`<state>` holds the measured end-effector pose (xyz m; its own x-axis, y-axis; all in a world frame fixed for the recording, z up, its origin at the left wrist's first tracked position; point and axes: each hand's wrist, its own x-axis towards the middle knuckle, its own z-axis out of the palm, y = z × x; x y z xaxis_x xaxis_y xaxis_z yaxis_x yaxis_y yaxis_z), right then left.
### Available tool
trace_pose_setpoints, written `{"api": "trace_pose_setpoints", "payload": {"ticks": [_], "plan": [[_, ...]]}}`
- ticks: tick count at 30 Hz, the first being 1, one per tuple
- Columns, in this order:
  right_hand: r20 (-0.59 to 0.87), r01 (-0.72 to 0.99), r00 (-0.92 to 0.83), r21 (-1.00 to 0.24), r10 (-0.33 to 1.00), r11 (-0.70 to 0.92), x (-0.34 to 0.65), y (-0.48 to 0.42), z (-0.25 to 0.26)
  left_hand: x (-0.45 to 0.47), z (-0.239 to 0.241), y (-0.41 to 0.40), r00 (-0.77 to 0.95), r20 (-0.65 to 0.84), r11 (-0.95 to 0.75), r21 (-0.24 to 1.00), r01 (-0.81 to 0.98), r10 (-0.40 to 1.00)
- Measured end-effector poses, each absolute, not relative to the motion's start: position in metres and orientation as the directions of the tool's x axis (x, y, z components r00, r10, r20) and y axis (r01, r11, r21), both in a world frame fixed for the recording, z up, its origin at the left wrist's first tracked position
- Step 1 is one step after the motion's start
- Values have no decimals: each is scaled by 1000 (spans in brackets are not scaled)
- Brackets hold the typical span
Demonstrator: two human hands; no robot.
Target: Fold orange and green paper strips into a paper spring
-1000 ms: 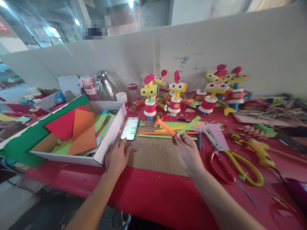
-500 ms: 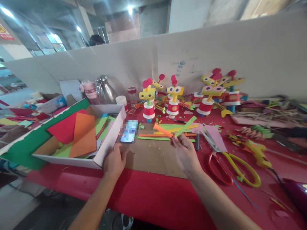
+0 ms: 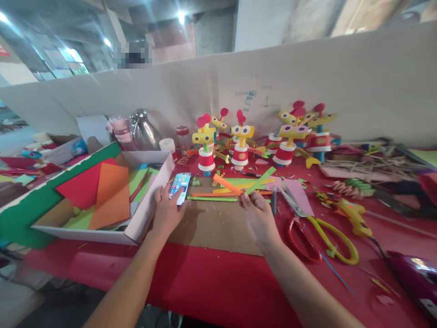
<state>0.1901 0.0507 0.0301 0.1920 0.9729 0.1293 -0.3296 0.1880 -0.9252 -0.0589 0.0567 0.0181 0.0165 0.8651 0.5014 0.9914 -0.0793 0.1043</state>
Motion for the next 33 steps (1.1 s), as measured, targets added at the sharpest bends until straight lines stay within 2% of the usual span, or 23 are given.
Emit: {"api": "trace_pose_setpoints", "payload": {"ticks": [3, 8, 11, 26, 30, 33], "plan": [[118, -339, 182, -925, 976, 175, 189, 50, 31, -68, 4, 67, 8, 502, -89, 137, 987, 865], [127, -342, 170, -922, 977, 180, 191, 50, 28, -74, -4, 71, -70, 605, -50, 179, 983, 793], [126, -355, 176, -917, 976, 182, 192, 51, 28, -79, -5, 69, -60, 628, -72, 182, 981, 776], [132, -313, 174, -932, 976, 182, 189, 50, 28, -79, -1, 57, -19, 521, -49, 117, 992, 853], [129, -303, 180, -936, 975, 180, 189, 50, 28, -71, 13, 53, -71, 539, -69, 235, 969, 839], [139, -257, 186, -949, 973, 185, 188, 48, 28, -42, 32, 45, -42, 458, -206, 477, 854, 888]]}}
